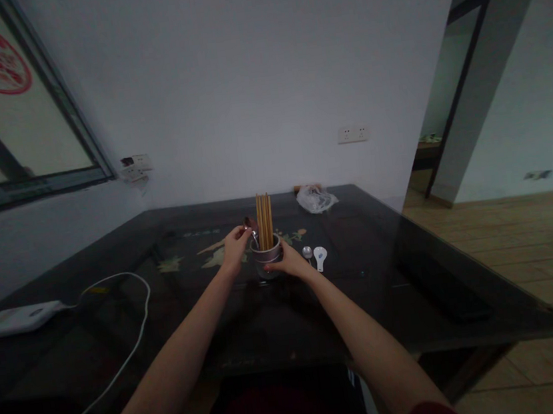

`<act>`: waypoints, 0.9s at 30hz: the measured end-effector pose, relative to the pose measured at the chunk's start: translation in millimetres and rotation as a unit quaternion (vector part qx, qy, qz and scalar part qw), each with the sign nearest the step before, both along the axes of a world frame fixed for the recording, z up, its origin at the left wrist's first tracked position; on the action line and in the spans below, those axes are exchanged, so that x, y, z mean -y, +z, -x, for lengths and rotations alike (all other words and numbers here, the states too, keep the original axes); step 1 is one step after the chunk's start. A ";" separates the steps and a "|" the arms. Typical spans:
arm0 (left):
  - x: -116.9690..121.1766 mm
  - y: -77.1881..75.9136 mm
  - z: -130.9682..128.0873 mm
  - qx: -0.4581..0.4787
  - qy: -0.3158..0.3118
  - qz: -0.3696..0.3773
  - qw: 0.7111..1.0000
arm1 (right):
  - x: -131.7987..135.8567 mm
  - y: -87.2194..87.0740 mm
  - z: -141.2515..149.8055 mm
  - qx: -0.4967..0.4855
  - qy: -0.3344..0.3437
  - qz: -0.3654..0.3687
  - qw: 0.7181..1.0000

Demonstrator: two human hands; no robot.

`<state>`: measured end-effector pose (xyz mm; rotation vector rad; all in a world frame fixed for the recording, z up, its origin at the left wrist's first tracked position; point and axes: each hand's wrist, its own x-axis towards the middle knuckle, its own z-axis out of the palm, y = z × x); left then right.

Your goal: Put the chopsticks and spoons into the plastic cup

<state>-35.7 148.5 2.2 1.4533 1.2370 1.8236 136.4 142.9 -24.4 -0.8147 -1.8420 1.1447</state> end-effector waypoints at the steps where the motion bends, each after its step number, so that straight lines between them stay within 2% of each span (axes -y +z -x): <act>1: -0.3 -0.8 0.3 -0.002 -0.001 0.003 1.000 | 0.1 0.0 -0.2 0.003 -0.001 0.001 1.000; 7: -2.1 -4.8 1.6 -0.066 0.010 0.010 0.998 | -4.1 -4.6 -1.1 0.014 -0.006 -0.007 1.000; 18: -5.7 -8.8 3.1 -0.126 0.085 0.004 0.988 | -5.3 -6.4 -0.3 -0.004 0.009 -0.008 1.000; 27: -2.7 -3.4 0.4 -0.078 0.047 -0.012 0.996 | -4.0 -4.6 -0.8 -0.007 0.012 -0.001 1.000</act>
